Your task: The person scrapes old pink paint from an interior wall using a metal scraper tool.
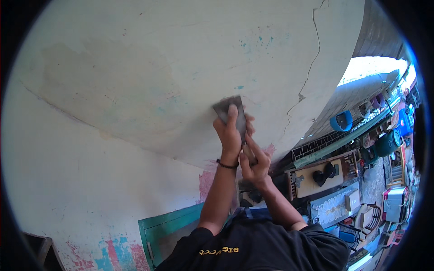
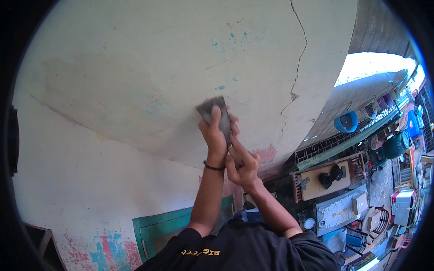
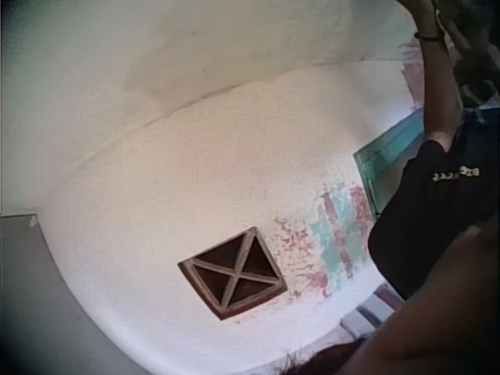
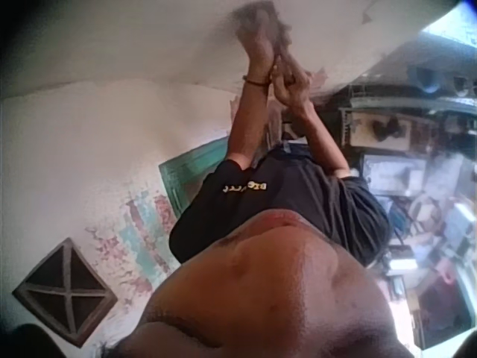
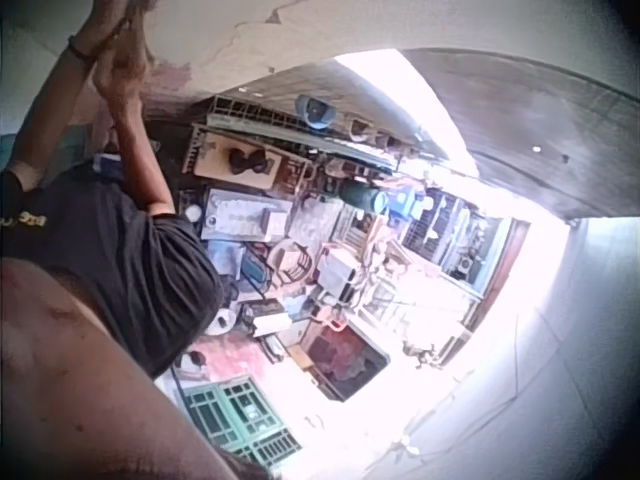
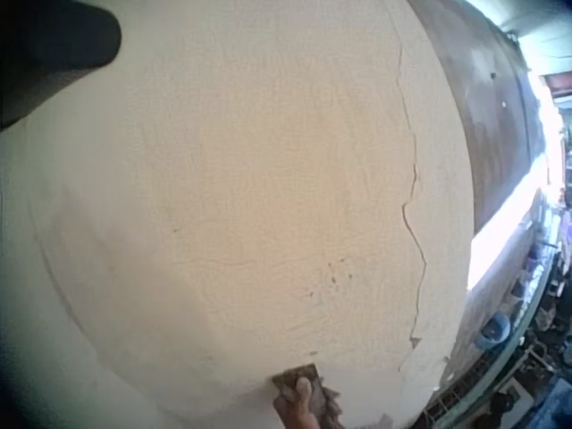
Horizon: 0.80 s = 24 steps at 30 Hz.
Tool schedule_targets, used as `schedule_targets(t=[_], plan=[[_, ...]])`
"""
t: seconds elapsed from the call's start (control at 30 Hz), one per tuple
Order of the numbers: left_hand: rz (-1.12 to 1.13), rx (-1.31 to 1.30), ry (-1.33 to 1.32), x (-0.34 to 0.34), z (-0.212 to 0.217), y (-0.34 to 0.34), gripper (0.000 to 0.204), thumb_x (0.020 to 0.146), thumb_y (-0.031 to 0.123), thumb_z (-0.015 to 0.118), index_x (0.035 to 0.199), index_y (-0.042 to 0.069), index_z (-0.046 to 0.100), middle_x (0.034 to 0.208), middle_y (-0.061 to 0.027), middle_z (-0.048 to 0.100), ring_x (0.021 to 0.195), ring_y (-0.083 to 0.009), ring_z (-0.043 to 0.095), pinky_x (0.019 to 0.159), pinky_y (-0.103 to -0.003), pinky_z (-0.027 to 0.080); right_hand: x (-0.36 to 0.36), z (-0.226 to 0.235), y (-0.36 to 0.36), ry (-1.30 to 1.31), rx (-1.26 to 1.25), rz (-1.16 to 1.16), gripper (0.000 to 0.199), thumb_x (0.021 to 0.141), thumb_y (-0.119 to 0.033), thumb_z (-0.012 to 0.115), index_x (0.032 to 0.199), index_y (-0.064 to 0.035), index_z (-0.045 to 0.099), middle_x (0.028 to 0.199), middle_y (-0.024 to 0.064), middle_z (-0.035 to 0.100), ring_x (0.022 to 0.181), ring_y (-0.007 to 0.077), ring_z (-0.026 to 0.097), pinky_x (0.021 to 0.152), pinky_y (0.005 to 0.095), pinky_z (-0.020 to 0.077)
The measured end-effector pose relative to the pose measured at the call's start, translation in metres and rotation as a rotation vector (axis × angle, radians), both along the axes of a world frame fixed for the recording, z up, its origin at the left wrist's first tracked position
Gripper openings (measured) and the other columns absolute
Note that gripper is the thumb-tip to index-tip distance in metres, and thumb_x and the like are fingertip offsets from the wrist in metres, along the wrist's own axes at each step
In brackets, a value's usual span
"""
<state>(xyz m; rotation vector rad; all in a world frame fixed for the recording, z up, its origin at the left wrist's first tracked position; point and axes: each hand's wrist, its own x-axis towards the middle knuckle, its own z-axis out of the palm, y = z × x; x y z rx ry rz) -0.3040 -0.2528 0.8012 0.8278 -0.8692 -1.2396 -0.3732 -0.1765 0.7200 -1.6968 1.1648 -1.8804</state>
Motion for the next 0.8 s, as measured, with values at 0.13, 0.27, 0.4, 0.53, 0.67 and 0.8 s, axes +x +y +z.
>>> schedule_targets(t=[0.13,0.27,0.4,0.53,0.67,0.8], plan=[[0.010,0.020,-0.033,-0.003,-0.010,0.008,0.044,0.102,0.041,0.059,0.100,-0.003,0.061,0.069,-0.0130,0.065,0.046,-0.0158,0.057,0.041,-0.027,0.043,-0.003,-0.003,0.009,-0.028,0.056,0.020,0.050,0.080,-0.001,0.062,0.129,0.0105,0.061,0.092,0.0236,0.074,0.069,0.0232,0.075,0.065,0.0299,0.0564],[0.009,0.047,-0.017,-0.006,-0.033,0.014,0.043,0.103,0.039,0.058,0.098,-0.003,0.062,0.069,-0.0126,0.065,0.046,-0.0159,0.057,0.041,-0.027,0.043,-0.007,-0.016,0.016,0.017,0.076,-0.019,0.049,0.081,-0.002,0.062,0.128,0.0111,0.061,0.096,0.0248,0.074,0.071,0.0204,0.075,0.067,0.0298,0.0562],[-0.013,0.012,-0.022,-0.005,-0.007,0.010,0.043,0.103,0.039,0.058,0.099,-0.004,0.063,0.069,-0.0125,0.065,0.047,-0.0157,0.058,0.041,-0.027,0.042,-0.005,0.013,0.013,-0.016,0.090,0.002,0.052,0.079,0.000,0.061,0.130,0.0097,0.061,0.096,0.0252,0.073,0.062,0.0215,0.073,0.060,0.0284,0.0548],[-0.016,0.044,-0.017,-0.001,-0.041,0.010,0.045,0.103,0.040,0.058,0.101,-0.005,0.063,0.069,-0.0132,0.065,0.047,-0.0164,0.059,0.042,-0.027,0.043,-0.006,-0.015,0.018,-0.002,0.152,0.024,0.056,0.077,0.001,0.060,0.132,0.0080,0.060,0.077,0.0182,0.070,0.051,0.0191,0.067,0.054,0.0291,0.0522],[-0.017,0.057,-0.051,0.001,-0.030,0.008,0.044,0.103,0.039,0.058,0.101,-0.005,0.063,0.068,-0.0135,0.065,0.047,-0.0166,0.059,0.042,-0.028,0.044,0.000,0.000,0.019,-0.024,0.066,-0.037,0.057,0.076,0.001,0.059,0.132,0.0078,0.060,0.072,0.0151,0.068,0.050,0.0191,0.066,0.053,0.0296,0.0526],[0.011,0.043,-0.029,0.004,-0.025,0.008,0.043,0.103,0.038,0.058,0.101,-0.004,0.063,0.068,-0.0134,0.065,0.046,-0.0169,0.058,0.042,-0.028,0.044,-0.001,-0.001,0.009,-0.003,0.134,0.038,0.055,0.077,-0.001,0.059,0.131,0.0070,0.061,0.083,0.0204,0.072,0.053,0.0218,0.068,0.054,0.0301,0.0533]])
